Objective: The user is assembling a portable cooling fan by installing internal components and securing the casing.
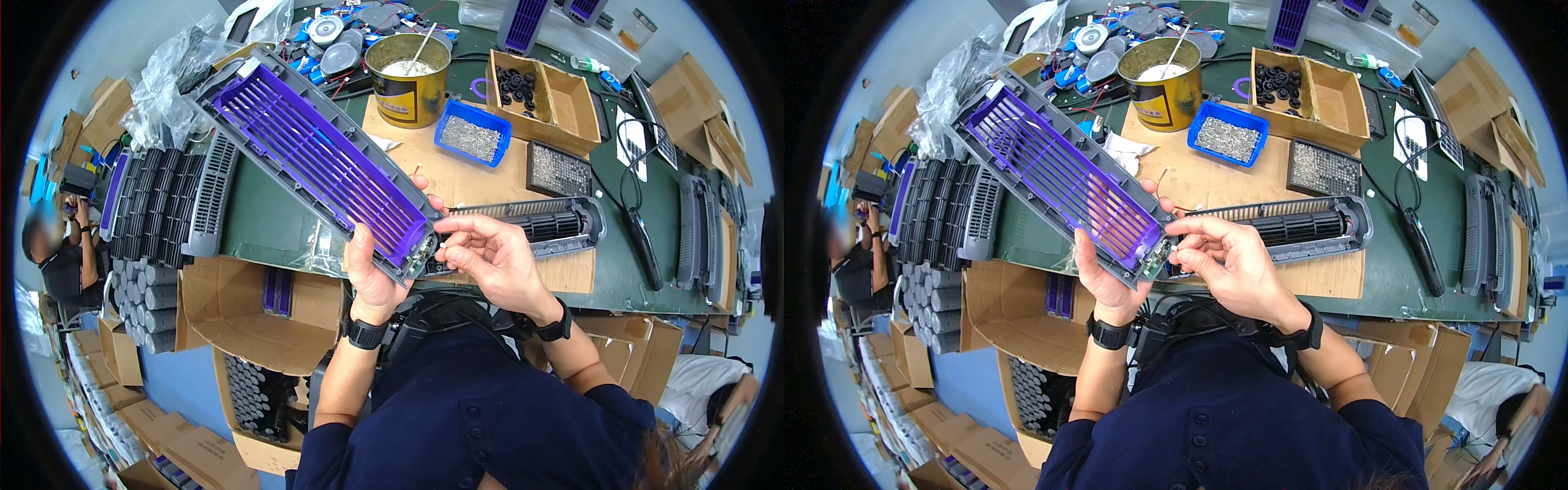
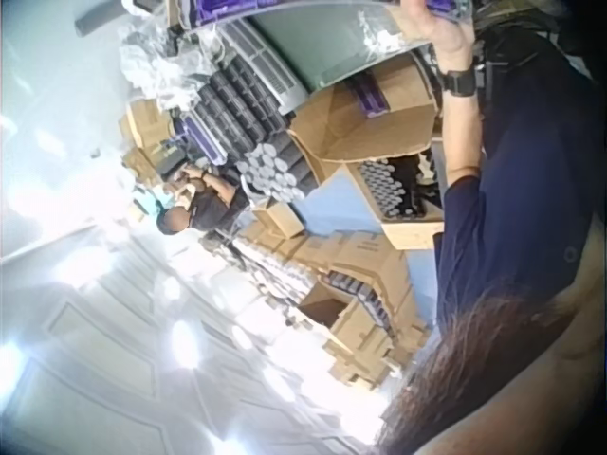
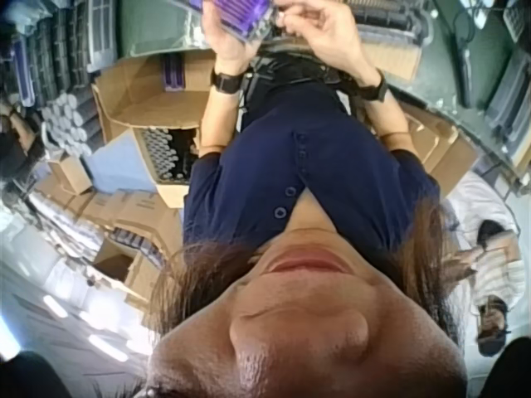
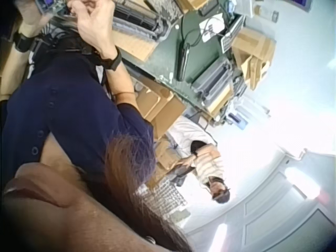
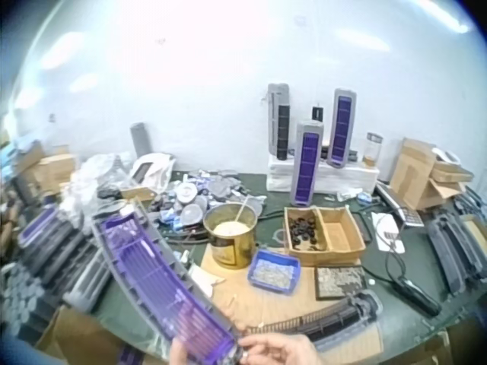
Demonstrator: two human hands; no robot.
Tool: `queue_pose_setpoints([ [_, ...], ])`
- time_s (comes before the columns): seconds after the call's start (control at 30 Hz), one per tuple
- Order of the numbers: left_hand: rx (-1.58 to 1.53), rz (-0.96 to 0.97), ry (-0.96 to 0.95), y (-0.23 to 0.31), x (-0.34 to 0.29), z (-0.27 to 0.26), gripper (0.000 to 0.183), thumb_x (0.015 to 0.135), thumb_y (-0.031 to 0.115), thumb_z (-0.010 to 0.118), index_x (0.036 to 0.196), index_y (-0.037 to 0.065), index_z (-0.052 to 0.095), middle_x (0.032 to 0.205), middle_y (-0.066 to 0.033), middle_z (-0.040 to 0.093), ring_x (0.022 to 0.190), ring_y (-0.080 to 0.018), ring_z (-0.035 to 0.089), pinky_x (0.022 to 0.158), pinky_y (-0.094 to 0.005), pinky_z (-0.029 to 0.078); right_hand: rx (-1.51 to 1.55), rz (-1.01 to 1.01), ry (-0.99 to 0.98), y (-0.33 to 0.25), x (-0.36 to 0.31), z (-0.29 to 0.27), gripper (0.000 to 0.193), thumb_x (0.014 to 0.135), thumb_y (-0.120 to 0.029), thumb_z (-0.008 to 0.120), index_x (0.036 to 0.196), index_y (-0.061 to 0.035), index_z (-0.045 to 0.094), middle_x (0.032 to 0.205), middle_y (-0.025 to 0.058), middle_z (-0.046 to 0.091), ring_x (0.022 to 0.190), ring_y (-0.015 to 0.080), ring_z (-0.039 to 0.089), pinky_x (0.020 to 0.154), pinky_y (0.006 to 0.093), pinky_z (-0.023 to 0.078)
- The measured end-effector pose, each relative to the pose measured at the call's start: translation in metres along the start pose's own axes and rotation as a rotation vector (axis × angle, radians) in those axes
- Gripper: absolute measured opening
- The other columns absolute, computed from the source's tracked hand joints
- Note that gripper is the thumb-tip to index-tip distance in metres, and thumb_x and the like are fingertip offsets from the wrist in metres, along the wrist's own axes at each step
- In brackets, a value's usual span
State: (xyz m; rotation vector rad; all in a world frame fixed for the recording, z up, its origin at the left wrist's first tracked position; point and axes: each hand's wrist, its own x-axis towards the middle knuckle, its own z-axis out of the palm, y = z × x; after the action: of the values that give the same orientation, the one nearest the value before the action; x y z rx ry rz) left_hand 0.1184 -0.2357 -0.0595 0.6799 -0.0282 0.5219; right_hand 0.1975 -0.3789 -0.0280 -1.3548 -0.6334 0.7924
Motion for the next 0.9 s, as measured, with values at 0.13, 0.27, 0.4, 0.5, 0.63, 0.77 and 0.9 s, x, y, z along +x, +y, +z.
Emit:
queue_pose_setpoints([
  [0.13, -0.030, 0.033, -0.024, -0.0024, -0.0009, -0.0028, 0.079, 0.087, 0.056, 0.058, 0.140, 0.001, 0.037, 0.133, -0.0179, 0.049, 0.115, -0.0325, 0.056, 0.098, -0.0471, 0.048, -0.024, 0.059, -0.029, -0.0003, -0.0023, -0.0017, 0.017, 0.091, -0.001, 0.063, 0.106, 0.0048, 0.066, 0.094, 0.0065, 0.067, 0.086, 0.0095, 0.064, 0.076, 0.0226, 0.053],
  [0.27, -0.041, 0.025, -0.035, -0.0034, -0.0007, -0.0020, 0.077, 0.086, 0.054, 0.060, 0.139, 0.002, 0.038, 0.132, -0.0181, 0.050, 0.115, -0.0333, 0.056, 0.097, -0.0470, 0.049, -0.179, -0.124, -0.025, 0.0006, -0.0016, -0.0035, 0.017, 0.090, -0.001, 0.064, 0.107, 0.0045, 0.067, 0.097, 0.0060, 0.065, 0.086, 0.0086, 0.062, 0.075, 0.0216, 0.052],
  [0.4, -0.024, 0.027, -0.022, -0.0025, -0.0013, 0.0019, 0.079, 0.085, 0.054, 0.062, 0.139, 0.002, 0.039, 0.130, -0.0182, 0.051, 0.114, -0.0332, 0.057, 0.095, -0.0455, 0.050, -0.025, -0.048, 0.000, -0.0021, -0.0023, 0.0006, 0.016, 0.090, 0.000, 0.064, 0.104, 0.0039, 0.069, 0.098, 0.0058, 0.063, 0.087, 0.0088, 0.061, 0.075, 0.0207, 0.051],
  [0.5, -0.008, 0.023, -0.016, -0.0022, -0.0012, 0.0014, 0.080, 0.083, 0.054, 0.064, 0.138, 0.002, 0.039, 0.128, -0.0181, 0.051, 0.113, -0.0332, 0.057, 0.094, -0.0448, 0.051, 0.050, -0.051, -0.043, 0.0015, -0.0019, -0.0039, 0.015, 0.090, 0.001, 0.064, 0.104, 0.0038, 0.068, 0.097, 0.0067, 0.064, 0.087, 0.0095, 0.062, 0.074, 0.0210, 0.052],
  [0.63, -0.003, 0.027, -0.005, -0.0025, -0.0014, 0.0012, 0.082, 0.082, 0.055, 0.066, 0.138, 0.002, 0.038, 0.127, -0.0188, 0.051, 0.112, -0.0341, 0.058, 0.093, -0.0455, 0.051, 0.266, -0.012, -0.102, 0.0024, -0.0012, -0.0060, 0.015, 0.088, -0.001, 0.067, 0.102, 0.0037, 0.069, 0.092, 0.0057, 0.067, 0.084, 0.0085, 0.064, 0.073, 0.0225, 0.054],
  [0.77, -0.015, 0.020, 0.017, -0.0025, -0.0024, 0.0031, 0.083, 0.080, 0.055, 0.067, 0.138, 0.002, 0.037, 0.127, -0.0194, 0.050, 0.111, -0.0345, 0.058, 0.093, -0.0456, 0.052, 0.320, 0.078, -0.053, 0.0052, 0.0012, -0.0062, 0.014, 0.085, 0.002, 0.070, 0.098, 0.0043, 0.069, 0.090, 0.0065, 0.069, 0.080, 0.0095, 0.066, 0.069, 0.0233, 0.055],
  [0.9, 0.007, 0.012, 0.017, -0.0023, -0.0033, 0.0036, 0.084, 0.079, 0.054, 0.069, 0.138, 0.003, 0.037, 0.127, -0.0194, 0.050, 0.112, -0.0344, 0.058, 0.093, -0.0456, 0.052, 0.141, -0.017, 0.044, 0.0056, 0.0036, 0.0006, 0.011, 0.083, 0.004, 0.070, 0.094, 0.0054, 0.069, 0.091, 0.0070, 0.067, 0.078, 0.0095, 0.065, 0.070, 0.0221, 0.055],
])
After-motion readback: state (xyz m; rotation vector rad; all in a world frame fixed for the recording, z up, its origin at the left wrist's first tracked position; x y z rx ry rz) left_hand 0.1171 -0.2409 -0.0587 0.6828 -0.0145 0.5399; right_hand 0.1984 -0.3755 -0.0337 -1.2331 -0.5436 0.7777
